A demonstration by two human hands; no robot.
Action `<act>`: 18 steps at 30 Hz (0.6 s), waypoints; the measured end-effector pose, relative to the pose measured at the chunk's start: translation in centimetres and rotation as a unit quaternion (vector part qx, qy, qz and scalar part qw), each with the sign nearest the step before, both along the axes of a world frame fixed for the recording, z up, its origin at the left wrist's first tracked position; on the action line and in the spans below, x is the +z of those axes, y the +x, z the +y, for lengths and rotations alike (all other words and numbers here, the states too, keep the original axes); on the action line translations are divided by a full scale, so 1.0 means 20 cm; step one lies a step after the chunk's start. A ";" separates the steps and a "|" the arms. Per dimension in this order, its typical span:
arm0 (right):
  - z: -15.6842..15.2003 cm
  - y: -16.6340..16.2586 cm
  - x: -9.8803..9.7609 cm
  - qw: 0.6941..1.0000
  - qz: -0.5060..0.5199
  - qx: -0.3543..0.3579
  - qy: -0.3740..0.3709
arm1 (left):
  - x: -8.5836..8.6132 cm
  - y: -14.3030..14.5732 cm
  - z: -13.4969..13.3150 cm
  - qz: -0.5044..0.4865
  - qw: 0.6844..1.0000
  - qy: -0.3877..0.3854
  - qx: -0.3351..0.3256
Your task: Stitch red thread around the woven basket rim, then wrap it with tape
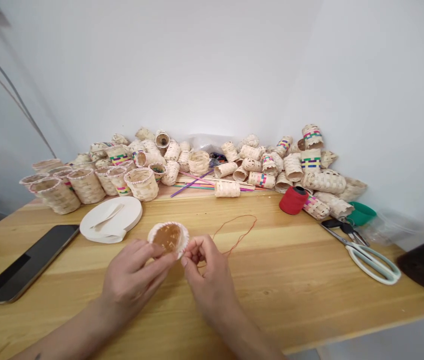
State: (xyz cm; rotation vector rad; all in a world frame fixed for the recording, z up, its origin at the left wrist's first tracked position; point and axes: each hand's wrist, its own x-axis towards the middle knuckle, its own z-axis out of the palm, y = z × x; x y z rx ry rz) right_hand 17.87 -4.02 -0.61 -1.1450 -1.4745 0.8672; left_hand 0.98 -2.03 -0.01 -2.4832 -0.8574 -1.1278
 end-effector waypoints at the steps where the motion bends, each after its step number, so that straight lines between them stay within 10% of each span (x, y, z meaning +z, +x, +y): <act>1: 0.01 0.00 0.00 1.000 -0.005 0.001 0.011 | 0.00 0.00 0.00 0.003 1.000 -0.003 -0.003; 9: 0.07 0.11 0.06 0.948 -0.262 -0.015 0.182 | -0.05 -0.01 0.03 0.032 0.999 0.017 -0.014; 18: 0.10 0.02 0.08 0.960 -0.250 0.040 0.123 | -0.05 0.01 0.02 0.024 1.000 0.012 -0.003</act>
